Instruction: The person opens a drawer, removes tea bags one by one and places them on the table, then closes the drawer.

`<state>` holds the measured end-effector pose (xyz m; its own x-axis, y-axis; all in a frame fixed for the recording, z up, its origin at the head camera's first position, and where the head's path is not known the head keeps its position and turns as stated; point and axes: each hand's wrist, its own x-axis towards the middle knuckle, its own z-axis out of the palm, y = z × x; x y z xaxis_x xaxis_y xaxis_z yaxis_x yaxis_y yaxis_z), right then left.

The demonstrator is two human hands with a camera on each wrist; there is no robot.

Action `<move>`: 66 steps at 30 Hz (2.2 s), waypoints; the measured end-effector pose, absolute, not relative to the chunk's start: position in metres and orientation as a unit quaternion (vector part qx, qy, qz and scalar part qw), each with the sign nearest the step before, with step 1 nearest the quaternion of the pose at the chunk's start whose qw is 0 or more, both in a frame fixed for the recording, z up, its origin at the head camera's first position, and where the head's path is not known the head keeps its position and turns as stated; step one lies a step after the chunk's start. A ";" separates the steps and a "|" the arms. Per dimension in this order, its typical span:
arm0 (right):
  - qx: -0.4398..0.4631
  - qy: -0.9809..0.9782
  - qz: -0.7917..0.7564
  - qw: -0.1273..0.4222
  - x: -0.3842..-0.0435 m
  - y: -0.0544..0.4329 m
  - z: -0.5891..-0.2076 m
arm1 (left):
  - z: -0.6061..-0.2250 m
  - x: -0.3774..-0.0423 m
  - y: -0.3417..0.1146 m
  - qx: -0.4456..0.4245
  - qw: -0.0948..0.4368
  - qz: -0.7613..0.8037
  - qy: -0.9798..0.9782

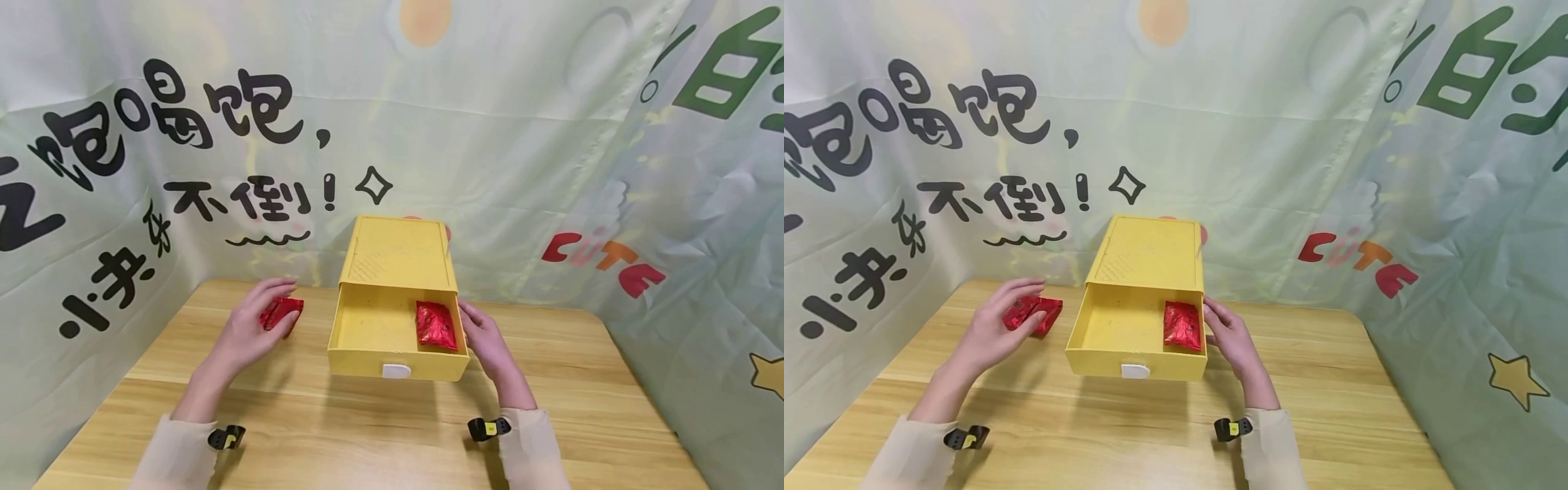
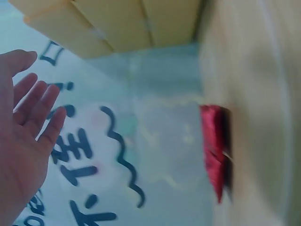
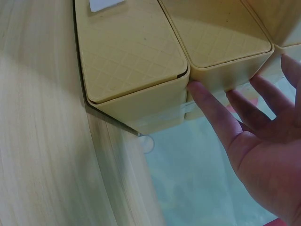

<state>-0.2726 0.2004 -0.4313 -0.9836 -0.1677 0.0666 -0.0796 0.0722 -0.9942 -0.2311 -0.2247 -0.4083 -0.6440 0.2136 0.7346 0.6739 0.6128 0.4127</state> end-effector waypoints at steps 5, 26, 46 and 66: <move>-0.086 0.731 -0.676 0.032 -0.273 0.200 -0.431 | -0.389 -0.223 -0.208 -0.291 0.340 -0.380 -0.810; -0.083 0.736 -0.672 0.025 -0.273 0.200 -0.432 | -0.329 -0.211 -0.140 -0.436 0.318 -0.315 -0.780; -0.087 0.733 -0.674 0.025 -0.273 0.200 -0.432 | -0.287 -0.211 -0.086 -0.479 0.166 -0.070 -0.859; -0.087 0.732 -0.674 0.033 -0.273 0.201 -0.431 | -0.288 -0.227 -0.040 -0.487 0.071 0.035 -0.870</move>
<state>-0.2732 0.2010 -0.4313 -0.9826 -0.1720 0.0694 -0.0834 0.0752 -0.9937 -0.2272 -0.0403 -0.2885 -0.5155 0.8521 0.0901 0.8421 0.5233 -0.1306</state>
